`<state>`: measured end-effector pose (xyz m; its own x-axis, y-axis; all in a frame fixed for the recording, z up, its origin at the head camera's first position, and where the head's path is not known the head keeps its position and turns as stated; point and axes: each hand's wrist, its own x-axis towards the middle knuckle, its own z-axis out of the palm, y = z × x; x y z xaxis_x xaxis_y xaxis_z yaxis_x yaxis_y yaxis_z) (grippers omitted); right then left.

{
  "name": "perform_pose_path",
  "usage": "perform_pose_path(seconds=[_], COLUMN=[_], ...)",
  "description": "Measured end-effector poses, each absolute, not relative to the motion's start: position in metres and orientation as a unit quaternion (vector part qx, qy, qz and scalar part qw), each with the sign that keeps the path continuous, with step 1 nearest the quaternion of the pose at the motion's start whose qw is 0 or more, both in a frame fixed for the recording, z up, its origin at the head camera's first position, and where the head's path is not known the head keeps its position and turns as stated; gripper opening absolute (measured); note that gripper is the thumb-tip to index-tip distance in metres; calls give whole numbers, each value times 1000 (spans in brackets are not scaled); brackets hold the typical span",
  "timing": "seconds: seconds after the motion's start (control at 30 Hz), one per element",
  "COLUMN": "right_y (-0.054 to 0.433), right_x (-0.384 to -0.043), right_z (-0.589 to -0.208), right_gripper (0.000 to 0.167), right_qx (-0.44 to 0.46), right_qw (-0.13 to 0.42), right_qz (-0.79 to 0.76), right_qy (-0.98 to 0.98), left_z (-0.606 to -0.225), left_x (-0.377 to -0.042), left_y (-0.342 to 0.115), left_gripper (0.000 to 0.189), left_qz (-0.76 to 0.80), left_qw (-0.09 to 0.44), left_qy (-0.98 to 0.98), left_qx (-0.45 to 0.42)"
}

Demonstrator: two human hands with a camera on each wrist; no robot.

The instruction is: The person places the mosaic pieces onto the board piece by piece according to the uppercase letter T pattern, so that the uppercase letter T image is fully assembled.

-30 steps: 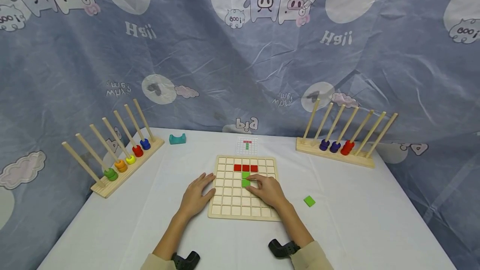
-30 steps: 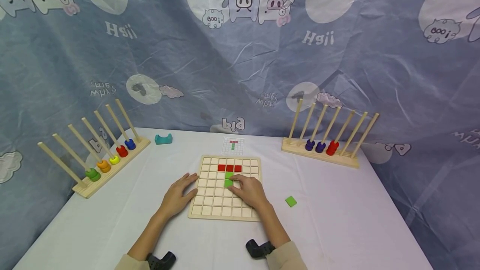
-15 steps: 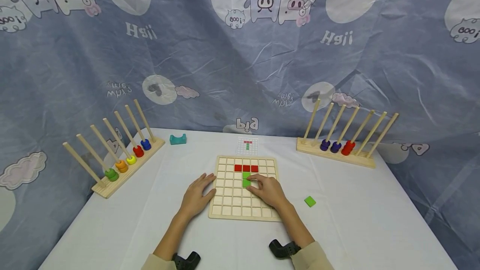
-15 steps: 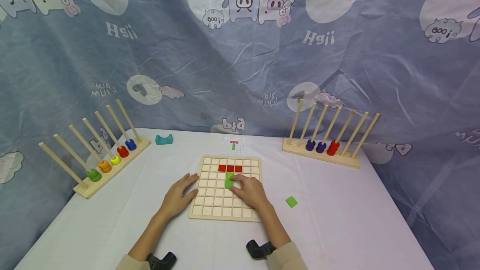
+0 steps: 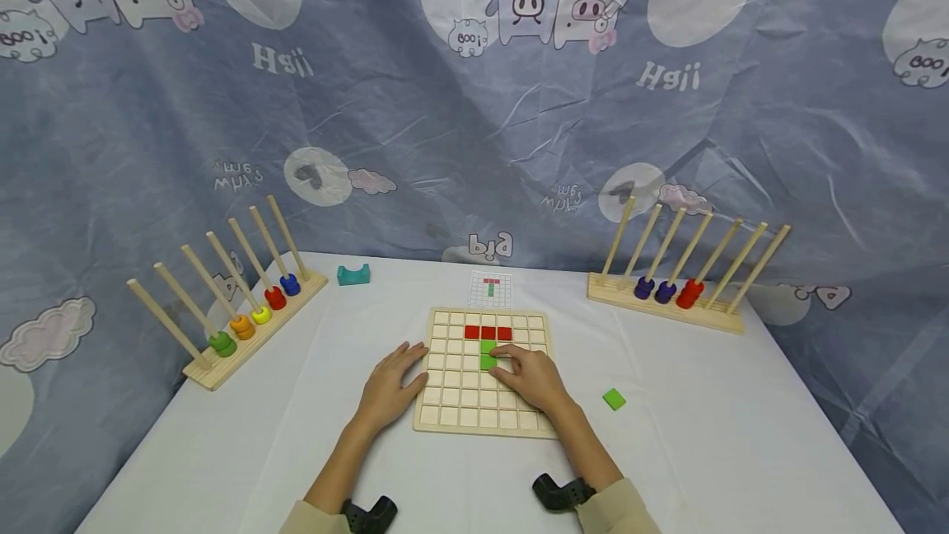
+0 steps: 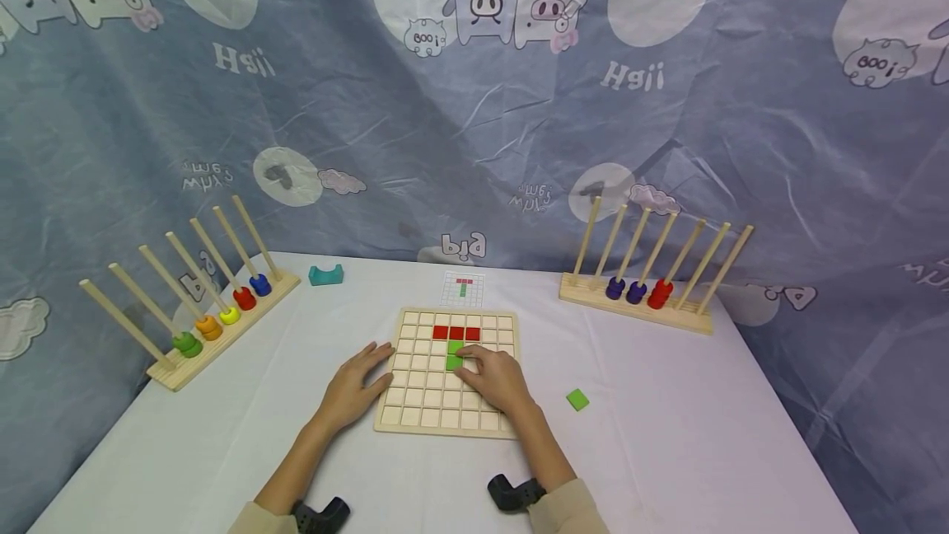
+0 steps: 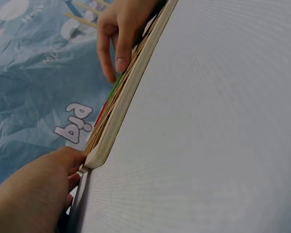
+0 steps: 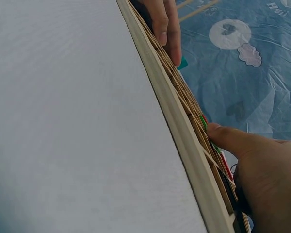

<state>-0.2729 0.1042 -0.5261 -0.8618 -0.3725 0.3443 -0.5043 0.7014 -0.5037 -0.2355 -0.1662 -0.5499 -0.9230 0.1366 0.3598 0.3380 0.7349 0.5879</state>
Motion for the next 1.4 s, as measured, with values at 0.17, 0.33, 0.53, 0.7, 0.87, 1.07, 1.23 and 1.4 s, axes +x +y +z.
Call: perform_pose_path(seconds=[0.17,0.33,0.53,0.7,0.87,1.07,1.23,1.4], right_y=[107,119,152,193,236,277,290,292], right_x=[-271,-266,-259,-247,-232,-216,-212,-210], right_z=[-524,-522,-524,-528,-530,-534,-535,-535], right_gripper=[31,34,38,40,37,36,38,38], right_qx=[240,228,229,221,196,160,148,140], right_qw=[107,98,108,134,157,171,171,167], right_qz=[302,309,310,295,282,259,253,248], right_qy=[-916,-918,-916,-920,-926,-937,-941,-944], left_z=[-550,-551,-549,-547,-546,-547,-547,-546], left_x=[-235,-236,-236,-235,-234,-235,-235,-234], left_y=[-166,-166,-166,-165,-164,-165,-166,-164], left_gripper=[44,44,44,44,44,45,45,45], left_qz=[-343,-338,-335,-339,-342,-340,-346,-347], left_qw=[147,144,147,136,134,131,129,128], left_qy=[-919,-921,-923,-923,-923,-924,-922,-922], left_qx=[-129,-128,-121,-119,-119,-118,-119,-118])
